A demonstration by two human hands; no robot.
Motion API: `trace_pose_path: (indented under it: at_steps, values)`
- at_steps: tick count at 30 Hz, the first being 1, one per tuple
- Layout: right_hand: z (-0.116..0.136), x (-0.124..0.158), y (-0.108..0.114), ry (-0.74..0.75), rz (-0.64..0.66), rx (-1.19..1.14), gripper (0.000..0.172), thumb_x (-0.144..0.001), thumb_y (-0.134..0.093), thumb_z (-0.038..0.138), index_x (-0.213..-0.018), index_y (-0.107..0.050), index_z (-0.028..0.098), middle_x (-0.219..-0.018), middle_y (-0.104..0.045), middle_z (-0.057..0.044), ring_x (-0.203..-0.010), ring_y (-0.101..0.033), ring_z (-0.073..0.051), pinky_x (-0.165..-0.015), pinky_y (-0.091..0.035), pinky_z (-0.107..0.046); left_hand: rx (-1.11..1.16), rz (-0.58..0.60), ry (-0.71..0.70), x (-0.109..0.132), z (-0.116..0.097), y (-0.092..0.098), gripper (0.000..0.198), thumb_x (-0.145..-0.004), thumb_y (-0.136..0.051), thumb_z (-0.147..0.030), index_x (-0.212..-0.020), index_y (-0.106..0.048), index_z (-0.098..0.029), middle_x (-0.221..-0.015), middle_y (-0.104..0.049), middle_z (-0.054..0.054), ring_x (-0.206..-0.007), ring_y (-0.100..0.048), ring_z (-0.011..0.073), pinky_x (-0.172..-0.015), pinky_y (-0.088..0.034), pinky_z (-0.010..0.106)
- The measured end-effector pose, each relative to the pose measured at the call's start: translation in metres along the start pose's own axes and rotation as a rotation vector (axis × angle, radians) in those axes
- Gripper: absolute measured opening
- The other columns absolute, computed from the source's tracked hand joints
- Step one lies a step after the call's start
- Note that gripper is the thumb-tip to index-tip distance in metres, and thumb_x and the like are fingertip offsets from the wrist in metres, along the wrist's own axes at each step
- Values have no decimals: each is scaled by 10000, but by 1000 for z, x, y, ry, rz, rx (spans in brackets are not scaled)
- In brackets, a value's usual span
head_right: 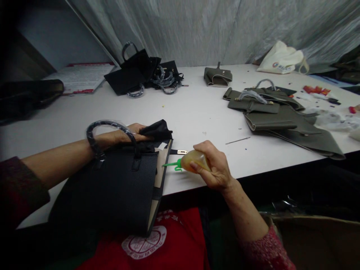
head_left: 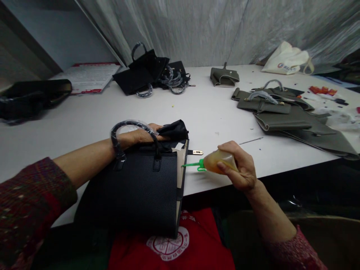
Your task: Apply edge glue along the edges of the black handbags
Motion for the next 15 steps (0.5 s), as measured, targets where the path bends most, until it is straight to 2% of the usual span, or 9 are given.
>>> trace_pose_path:
  at_steps: [2, 6, 10, 12, 15]
  values:
    - [1, 1, 1, 18, -40, 29, 379, -901, -688, 251, -1269, -598, 265, -1008, -588, -28, -842, -567, -168, -705, -459, -335, 20, -7, 7, 0, 1, 0, 450, -787, -699, -549, -1127, -742, -257, -1109, -759, 29, -961, -681, 236, -857, -525, 326]
    - [4, 4, -5, -5, 163, 0, 356, -911, -679, 285, -1253, -589, 242, -1002, -612, -39, -818, -582, -173, -679, -469, -334, 25, -2, 10, -1, 1, -1, 422, -797, -698, -535, -1100, -747, -245, -1075, -762, 35, -931, -678, 228, -842, -527, 323]
    - [7, 8, -1, -15, 49, -5, 353, -911, -682, 273, -1251, -592, 253, -1002, -606, -33, -828, -588, -170, -671, -475, -322, -5, -32, 20, 1, -2, -1, 422, -774, -719, -540, -1067, -752, -239, -1018, -760, 27, -892, -667, 213, -812, -513, 304]
    - [8, 13, -3, -19, 92, -11, 346, -911, -681, 281, -1244, -594, 252, -1001, -611, -34, -817, -588, -170, -663, -477, -322, -19, -49, 46, 4, -5, -1, 429, -766, -725, -546, -1049, -752, -225, -987, -757, 28, -860, -659, 206, -783, -503, 295]
    - [10, 20, -8, -27, 154, -37, 353, -914, -668, 302, -1255, -590, 252, -1009, -619, -45, -824, -588, -183, -672, -485, -340, -5, -44, 66, 8, -12, -3, 446, -805, -690, -533, -1126, -732, -226, -1044, -754, 27, -899, -660, 209, -780, -497, 287]
Point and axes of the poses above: each hand's wrist, its own x-axis away from the middle knuckle, its own y-axis out of the back of the hand, z = x × y, the point moved 3 cm from there along -x, towards the middle knuckle
